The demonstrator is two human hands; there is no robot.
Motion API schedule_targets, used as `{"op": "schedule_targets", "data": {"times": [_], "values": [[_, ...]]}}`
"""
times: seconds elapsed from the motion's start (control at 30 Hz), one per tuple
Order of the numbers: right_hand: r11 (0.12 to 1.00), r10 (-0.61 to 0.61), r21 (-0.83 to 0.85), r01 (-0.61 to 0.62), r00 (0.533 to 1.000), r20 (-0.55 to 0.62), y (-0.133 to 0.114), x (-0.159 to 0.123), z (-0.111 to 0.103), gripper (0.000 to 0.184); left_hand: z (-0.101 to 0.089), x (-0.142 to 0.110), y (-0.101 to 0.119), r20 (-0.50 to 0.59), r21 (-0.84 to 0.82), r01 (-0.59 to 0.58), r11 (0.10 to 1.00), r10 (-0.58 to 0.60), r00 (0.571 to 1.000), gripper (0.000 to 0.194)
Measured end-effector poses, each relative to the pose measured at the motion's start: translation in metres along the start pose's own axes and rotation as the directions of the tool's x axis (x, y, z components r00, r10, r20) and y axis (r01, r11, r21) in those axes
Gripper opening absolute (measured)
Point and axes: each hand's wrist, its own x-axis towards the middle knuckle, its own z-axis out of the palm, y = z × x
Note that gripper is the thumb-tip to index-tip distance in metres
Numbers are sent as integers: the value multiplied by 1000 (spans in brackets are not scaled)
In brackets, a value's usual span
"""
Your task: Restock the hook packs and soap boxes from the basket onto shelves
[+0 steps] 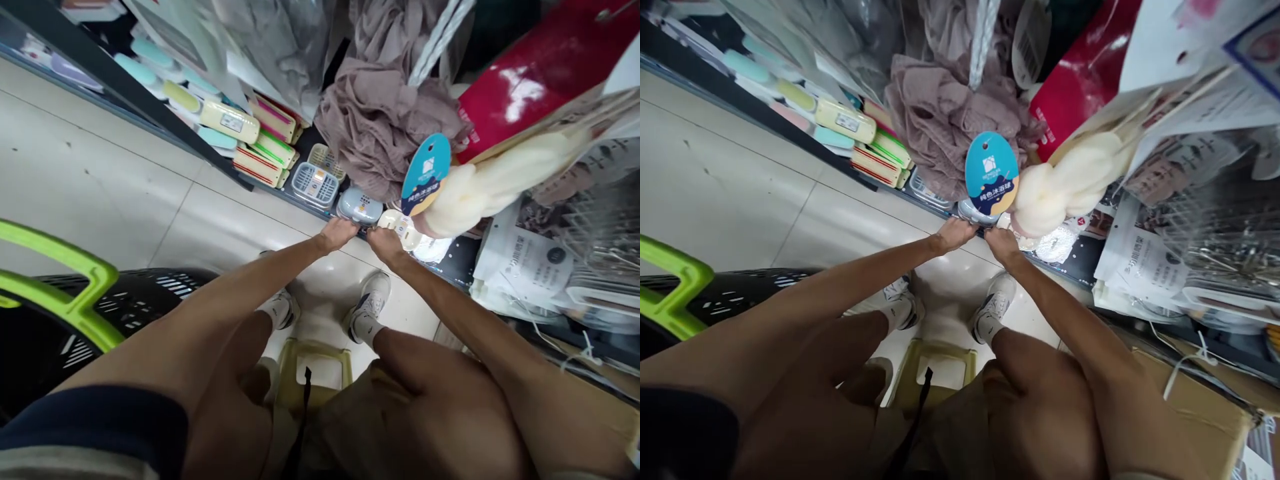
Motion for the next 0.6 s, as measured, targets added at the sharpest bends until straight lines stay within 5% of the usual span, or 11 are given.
{"op": "schedule_targets", "data": {"times": [0.6], "values": [[1000,-20,-6,21,990,137,-7,-3,0,32,4,11,-14,-33,74,-247,966,250,968,32]]}}
